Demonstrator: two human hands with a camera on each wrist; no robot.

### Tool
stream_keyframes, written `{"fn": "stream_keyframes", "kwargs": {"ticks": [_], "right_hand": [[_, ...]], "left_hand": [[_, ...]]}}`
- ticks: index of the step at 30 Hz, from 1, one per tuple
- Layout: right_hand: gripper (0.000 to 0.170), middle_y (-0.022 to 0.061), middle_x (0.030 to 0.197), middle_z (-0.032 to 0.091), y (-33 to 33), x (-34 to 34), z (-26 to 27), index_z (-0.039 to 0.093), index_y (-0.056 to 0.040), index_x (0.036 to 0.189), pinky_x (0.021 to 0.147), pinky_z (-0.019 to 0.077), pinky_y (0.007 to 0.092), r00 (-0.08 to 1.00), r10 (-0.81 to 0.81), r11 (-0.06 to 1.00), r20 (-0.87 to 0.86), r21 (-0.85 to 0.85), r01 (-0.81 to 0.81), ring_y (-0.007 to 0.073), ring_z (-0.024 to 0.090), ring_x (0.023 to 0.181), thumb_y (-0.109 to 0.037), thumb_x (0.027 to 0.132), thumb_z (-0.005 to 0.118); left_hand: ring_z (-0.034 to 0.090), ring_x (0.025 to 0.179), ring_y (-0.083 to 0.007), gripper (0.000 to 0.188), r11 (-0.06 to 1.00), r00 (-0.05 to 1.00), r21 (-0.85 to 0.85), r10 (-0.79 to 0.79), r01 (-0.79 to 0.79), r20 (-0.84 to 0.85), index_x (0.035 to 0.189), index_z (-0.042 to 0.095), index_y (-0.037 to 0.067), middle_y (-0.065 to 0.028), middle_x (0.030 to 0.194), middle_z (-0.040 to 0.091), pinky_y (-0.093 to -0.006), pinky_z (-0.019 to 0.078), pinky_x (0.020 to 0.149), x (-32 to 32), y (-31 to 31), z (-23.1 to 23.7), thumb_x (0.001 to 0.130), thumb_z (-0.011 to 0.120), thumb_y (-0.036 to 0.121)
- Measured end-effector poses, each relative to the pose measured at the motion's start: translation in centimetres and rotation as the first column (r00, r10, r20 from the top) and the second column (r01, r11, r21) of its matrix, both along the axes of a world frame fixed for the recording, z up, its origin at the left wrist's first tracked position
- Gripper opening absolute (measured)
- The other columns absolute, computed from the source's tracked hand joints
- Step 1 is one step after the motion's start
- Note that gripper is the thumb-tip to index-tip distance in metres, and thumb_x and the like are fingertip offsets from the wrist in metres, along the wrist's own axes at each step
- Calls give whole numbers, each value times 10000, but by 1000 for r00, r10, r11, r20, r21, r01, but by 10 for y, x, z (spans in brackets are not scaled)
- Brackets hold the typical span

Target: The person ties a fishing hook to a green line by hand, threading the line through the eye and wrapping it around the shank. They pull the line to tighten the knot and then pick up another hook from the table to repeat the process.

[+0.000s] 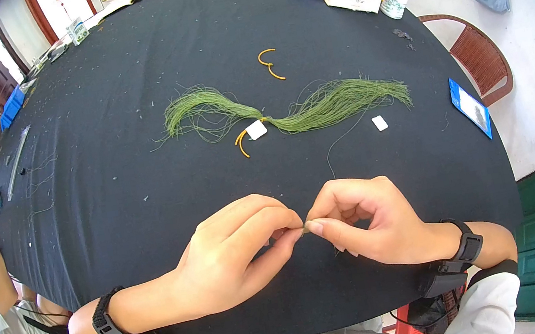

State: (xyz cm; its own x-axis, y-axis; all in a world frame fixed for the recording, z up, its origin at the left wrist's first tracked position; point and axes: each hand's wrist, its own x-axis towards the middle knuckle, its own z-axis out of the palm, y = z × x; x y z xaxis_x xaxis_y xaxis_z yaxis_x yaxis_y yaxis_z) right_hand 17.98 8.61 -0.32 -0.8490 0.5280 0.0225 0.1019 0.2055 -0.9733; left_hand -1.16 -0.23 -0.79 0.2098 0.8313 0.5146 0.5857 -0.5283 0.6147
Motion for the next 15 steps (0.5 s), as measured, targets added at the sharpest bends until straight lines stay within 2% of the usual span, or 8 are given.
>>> {"fn": "stream_keyframes", "kwargs": {"ticks": [9,15], "right_hand": [[80,2,657,579,-2,0,0,599,9,895,444,381,172,997,-48,998,-56,-41,46,23,507,514,-68,903,578],[82,-2,649,576,-2,0,-1,595,9,881,452,384,174,999,-25,999,-28,42,26,22,515,521,-70,902,584]], "left_hand": [[613,671,-162,172,1000,1000,-6,20,-20,9,888,621,-12,-101,815,622,-252,487,565,0,0,2,736,684,-65],[611,665,-158,172,1000,1000,-12,6,-5,11,891,622,-15,-103,811,621,-246,487,563,0,0,2,738,681,-68]]}}
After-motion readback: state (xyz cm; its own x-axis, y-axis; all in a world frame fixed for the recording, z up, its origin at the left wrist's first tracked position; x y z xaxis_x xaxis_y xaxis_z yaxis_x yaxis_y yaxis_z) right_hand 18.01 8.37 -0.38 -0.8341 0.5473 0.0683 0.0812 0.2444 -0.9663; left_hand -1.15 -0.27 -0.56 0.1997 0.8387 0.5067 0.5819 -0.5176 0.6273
